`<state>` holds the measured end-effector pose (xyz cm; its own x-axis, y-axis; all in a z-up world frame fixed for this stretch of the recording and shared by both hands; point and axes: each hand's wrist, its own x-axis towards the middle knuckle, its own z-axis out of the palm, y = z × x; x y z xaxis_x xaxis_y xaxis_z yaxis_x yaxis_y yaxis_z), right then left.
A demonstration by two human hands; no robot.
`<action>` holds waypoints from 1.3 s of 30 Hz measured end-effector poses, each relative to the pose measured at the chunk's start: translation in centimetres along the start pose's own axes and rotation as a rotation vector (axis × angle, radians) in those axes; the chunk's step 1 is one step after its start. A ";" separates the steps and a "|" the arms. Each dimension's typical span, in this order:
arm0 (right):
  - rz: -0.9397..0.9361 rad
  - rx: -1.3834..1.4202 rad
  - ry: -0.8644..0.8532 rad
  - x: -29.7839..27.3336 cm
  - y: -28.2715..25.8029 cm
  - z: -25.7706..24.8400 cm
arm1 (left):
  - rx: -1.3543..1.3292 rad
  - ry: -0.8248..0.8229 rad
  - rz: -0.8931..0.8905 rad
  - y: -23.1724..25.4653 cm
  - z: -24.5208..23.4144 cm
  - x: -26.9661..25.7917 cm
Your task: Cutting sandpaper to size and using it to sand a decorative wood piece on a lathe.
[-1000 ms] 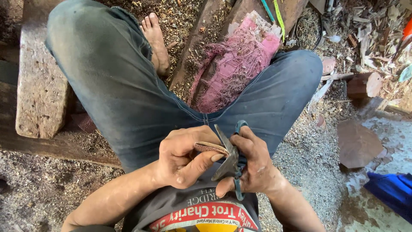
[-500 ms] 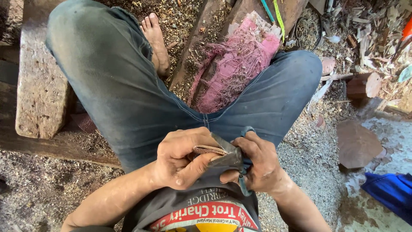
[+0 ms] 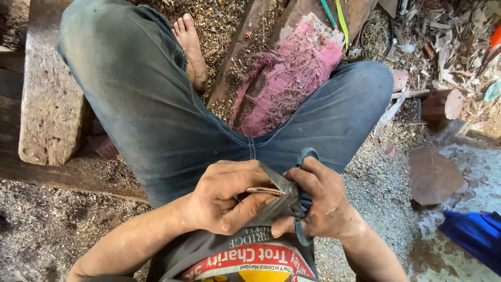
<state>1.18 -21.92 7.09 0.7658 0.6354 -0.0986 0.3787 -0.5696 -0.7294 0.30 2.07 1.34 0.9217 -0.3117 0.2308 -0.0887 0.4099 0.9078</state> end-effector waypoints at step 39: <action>0.462 0.615 -0.357 -0.4 0.2 -0.1 | -0.128 -0.010 -0.564 0.4 0.1 0.7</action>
<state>0.99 -22.37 7.06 0.5250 0.5939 -0.6097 -0.3610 -0.4933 -0.7914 0.84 1.91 1.96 0.8097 -0.5200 -0.2722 0.4618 0.2783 0.8422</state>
